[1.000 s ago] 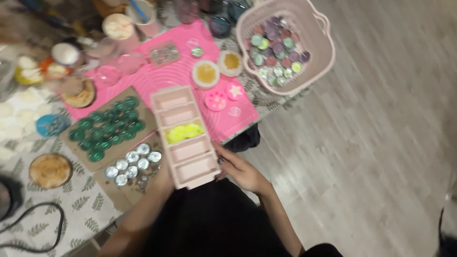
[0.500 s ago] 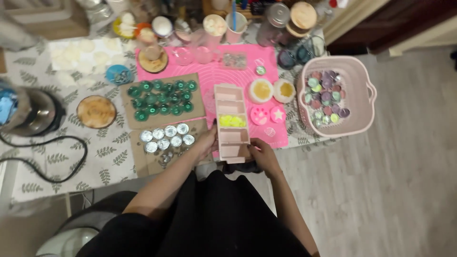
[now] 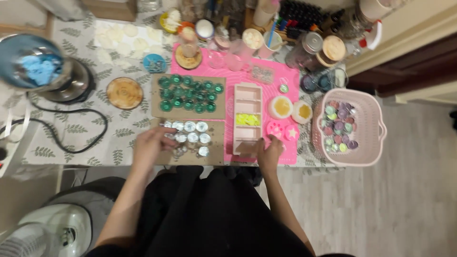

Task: Sorting and preparing small wax items and tea light candles on a workstation.

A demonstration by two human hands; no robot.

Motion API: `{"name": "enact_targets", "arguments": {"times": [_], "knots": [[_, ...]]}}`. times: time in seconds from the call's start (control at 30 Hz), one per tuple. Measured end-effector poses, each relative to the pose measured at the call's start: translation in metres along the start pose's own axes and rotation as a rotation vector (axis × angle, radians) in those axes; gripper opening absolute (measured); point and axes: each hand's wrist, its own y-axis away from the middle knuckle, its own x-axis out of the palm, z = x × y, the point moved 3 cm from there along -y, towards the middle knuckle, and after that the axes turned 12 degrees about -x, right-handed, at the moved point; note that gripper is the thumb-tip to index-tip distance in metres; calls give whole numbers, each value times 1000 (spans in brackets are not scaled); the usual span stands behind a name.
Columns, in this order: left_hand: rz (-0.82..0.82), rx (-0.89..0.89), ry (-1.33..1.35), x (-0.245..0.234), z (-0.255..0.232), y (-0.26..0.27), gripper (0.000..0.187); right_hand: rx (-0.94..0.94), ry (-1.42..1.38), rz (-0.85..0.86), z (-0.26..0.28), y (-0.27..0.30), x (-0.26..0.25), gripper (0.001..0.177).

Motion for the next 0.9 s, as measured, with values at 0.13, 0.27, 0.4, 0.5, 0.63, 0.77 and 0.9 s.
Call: {"name": "enact_targets", "arguments": {"times": [0.13, 0.27, 0.4, 0.5, 0.63, 0.77, 0.9], "knots": [[-240, 169, 111, -74, -13, 30, 56, -247, 115, -184, 99, -29, -3, 25], [-601, 420, 142, -122, -47, 77, 31, -77, -441, 110, 186, -56, 35, 19], [-1079, 544, -501, -175, -62, 90, 47, -54, -720, 364, 273, -70, 73, 16], [-1093, 579, -695, -220, -69, 67, 60, -31, -675, 434, 333, -72, 101, 19], [-989, 462, -736, -268, -89, 39, 85, -163, -751, 416, 396, -76, 150, 20], [-836, 539, -640, -305, -115, 31, 61, -88, -649, 310, 430, -125, 186, 26], [-714, 524, -617, -343, -135, 27, 21, -159, -441, 146, 459, -215, 207, 27]]}}
